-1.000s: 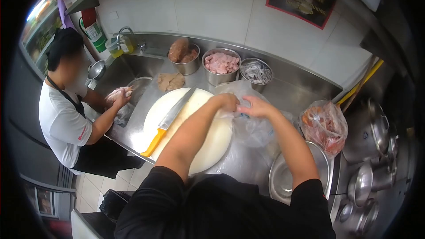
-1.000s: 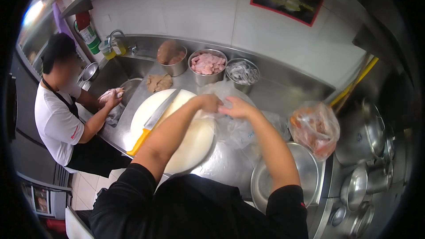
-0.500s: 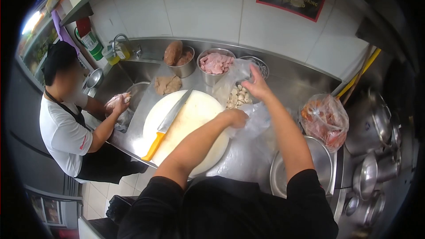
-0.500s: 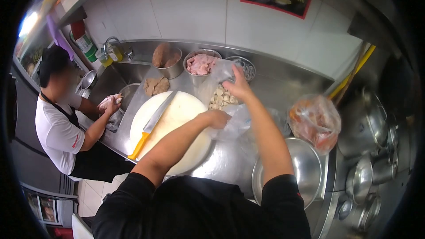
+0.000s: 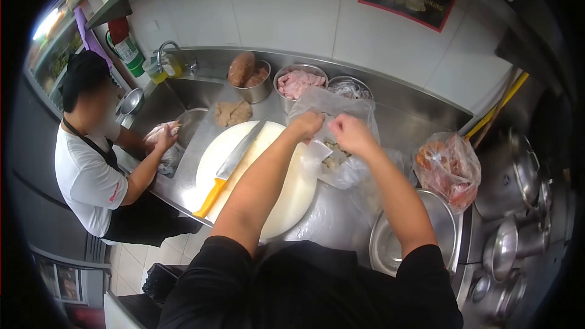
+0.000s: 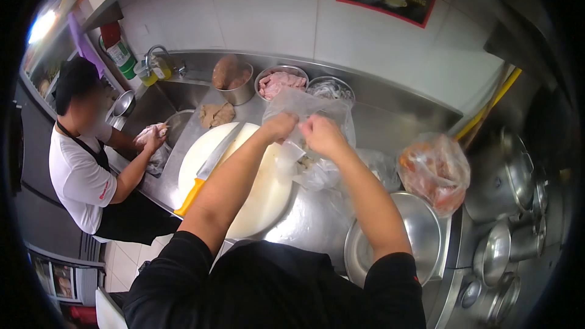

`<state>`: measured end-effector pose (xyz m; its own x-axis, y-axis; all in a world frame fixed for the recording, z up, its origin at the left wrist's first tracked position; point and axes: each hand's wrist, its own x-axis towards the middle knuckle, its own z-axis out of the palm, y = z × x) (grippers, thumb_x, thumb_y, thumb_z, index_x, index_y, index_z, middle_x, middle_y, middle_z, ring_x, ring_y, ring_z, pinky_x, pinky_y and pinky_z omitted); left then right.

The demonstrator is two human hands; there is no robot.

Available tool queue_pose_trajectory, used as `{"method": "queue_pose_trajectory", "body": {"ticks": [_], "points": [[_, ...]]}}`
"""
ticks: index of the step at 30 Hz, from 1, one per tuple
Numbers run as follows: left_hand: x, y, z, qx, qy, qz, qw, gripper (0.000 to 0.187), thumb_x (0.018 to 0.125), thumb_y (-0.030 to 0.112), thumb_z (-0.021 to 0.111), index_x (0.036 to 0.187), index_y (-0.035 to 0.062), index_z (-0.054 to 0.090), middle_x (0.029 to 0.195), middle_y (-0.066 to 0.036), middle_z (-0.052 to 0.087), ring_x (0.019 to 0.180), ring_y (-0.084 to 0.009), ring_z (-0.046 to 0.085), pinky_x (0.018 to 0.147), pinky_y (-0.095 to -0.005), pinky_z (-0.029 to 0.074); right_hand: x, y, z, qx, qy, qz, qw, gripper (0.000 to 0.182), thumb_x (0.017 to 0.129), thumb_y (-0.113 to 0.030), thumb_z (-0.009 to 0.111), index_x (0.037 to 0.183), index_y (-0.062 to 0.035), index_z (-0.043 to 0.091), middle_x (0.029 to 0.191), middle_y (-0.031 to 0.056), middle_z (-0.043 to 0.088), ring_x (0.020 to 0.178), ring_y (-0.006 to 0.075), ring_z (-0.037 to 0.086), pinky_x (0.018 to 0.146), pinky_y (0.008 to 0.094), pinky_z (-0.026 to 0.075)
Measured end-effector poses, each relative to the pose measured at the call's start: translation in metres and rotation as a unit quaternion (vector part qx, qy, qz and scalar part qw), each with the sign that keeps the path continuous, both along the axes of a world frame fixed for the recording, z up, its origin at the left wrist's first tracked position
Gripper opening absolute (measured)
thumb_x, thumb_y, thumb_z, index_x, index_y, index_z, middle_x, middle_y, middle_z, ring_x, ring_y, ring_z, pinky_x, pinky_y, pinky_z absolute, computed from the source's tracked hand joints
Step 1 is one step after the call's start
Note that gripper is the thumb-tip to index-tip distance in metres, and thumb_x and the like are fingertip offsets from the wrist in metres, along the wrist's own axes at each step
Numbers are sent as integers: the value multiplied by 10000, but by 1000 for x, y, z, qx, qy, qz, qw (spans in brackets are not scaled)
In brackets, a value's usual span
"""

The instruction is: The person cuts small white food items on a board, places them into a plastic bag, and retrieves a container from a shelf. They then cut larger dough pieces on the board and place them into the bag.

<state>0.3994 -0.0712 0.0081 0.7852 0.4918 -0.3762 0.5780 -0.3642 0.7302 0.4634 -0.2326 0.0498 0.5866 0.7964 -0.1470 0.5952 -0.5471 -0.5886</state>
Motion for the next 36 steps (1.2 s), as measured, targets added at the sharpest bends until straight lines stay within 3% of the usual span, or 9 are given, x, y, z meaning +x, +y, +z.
{"method": "queue_pose_trajectory", "body": {"ticks": [1,4,9,16,19,22,28,31,36], "points": [[-2,-1,6,-34,53,-2,998,418,968,278,522,1208,-15,700,1191,-304,697,1079,-423,705,946,-498,554,3,2,1,-101,-1,28,995,627,993,-338,625,1524,-45,464,1293,310,656,1250,426,620,1061,497,470],[-1,10,-39,298,-54,-63,951,369,960,263,572,1171,-6,711,1146,-273,722,1058,-409,715,920,-508,560,30,17,-53,-139,-36,71,987,605,1003,-381,605,1495,-40,515,1332,300,642,1290,421,596,1095,490,450],[-8,9,-30,282,-96,23,954,346,948,273,631,1193,38,696,1099,-235,738,1012,-435,708,902,-510,549,6,24,-84,165,-138,-89,973,474,957,-332,662,1339,-51,650,1317,261,656,1259,428,607,1082,524,461],[-15,16,-38,263,-119,-31,957,360,858,257,774,1103,1,708,1028,-234,745,984,-407,724,867,-486,552,41,29,-55,39,-155,-152,975,322,930,-286,723,1121,-27,715,972,208,765,953,317,755,842,483,576],[-15,26,-36,168,-97,-24,981,400,810,237,812,1080,-34,697,1018,-236,743,968,-351,737,840,-443,558,48,32,-56,130,-49,-196,971,325,961,-332,709,1102,-40,733,920,171,770,906,280,759,800,451,582],[-5,30,-51,136,-104,5,985,395,813,246,814,1090,-11,701,988,-169,752,898,-276,727,780,-388,552,13,30,-35,10,174,-44,984,424,988,-396,692,1235,-52,684,1028,135,770,907,237,749,743,404,589],[-16,23,-52,-345,-170,-11,923,241,941,201,719,1145,75,688,1042,-36,704,818,-177,647,669,-341,524,34,39,-87,275,336,-104,895,777,935,-308,792,1540,-66,369,1255,142,694,970,224,709,763,373,585],[-14,26,-52,-382,-212,40,899,217,1001,172,641,1189,64,660,1050,-56,678,860,-180,635,666,-348,529,49,39,-92,210,257,-105,937,742,909,-192,808,1511,-77,388,1168,153,704,971,242,697,826,406,574],[-3,38,-50,-289,-329,326,838,166,1002,65,559,1144,35,641,935,-78,647,688,-178,594,540,-353,472,47,-3,-100,95,-216,13,972,350,923,-71,652,1267,-69,587,1092,173,706,955,344,719,851,473,575]]}}
